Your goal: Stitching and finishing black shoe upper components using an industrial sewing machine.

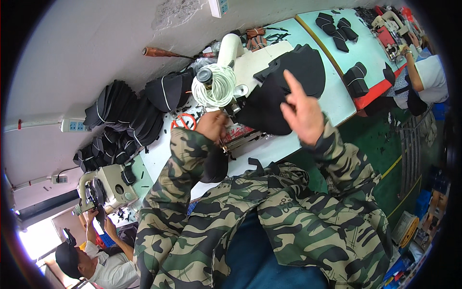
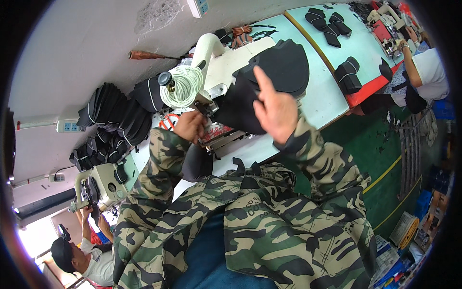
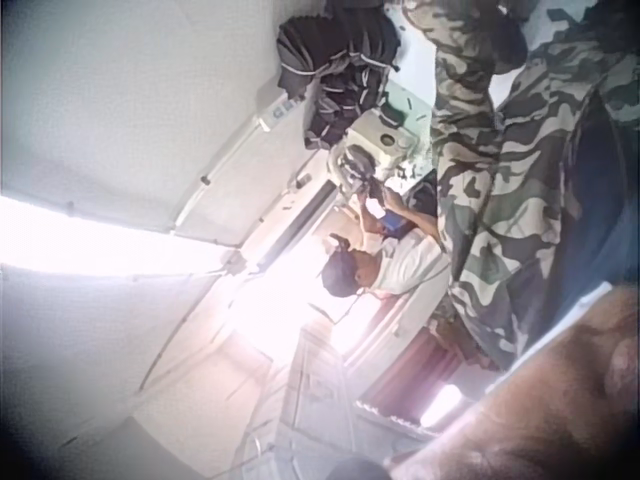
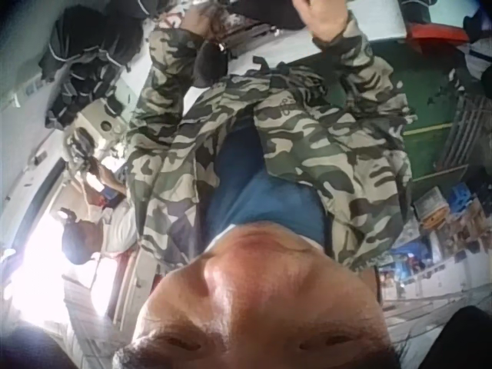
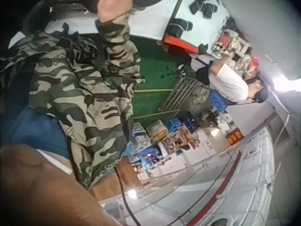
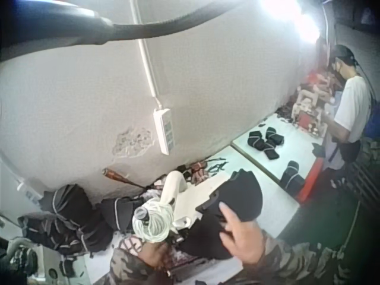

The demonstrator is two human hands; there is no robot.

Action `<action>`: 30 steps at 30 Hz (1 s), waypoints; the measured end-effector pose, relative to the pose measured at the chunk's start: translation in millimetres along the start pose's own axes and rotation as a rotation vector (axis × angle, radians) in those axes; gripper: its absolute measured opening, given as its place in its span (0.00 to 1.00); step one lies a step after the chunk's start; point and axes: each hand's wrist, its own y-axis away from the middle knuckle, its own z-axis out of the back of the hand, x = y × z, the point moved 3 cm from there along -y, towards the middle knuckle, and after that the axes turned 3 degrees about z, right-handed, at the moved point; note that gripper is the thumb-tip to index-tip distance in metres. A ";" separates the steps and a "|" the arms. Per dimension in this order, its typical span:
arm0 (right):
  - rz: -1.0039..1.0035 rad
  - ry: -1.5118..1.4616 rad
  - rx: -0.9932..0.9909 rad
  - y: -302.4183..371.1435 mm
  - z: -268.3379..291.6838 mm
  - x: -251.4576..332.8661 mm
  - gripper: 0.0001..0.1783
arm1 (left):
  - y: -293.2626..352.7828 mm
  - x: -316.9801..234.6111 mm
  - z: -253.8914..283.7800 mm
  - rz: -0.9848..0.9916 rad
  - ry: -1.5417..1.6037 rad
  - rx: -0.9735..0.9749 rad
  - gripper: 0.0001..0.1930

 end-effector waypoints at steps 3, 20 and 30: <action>0.204 0.094 -0.349 -19.6 53.8 -2.9 0.19 | 3.3 36.0 34.9 -0.343 -0.784 -0.516 0.10; 0.157 0.533 -0.134 -9.4 -14.2 -55.2 0.18 | 47.7 93.1 37.0 -0.173 -0.724 0.211 0.08; -0.562 -1.057 0.658 54.6 -128.0 3.9 0.22 | 14.3 11.3 34.0 -0.253 -0.346 0.255 0.09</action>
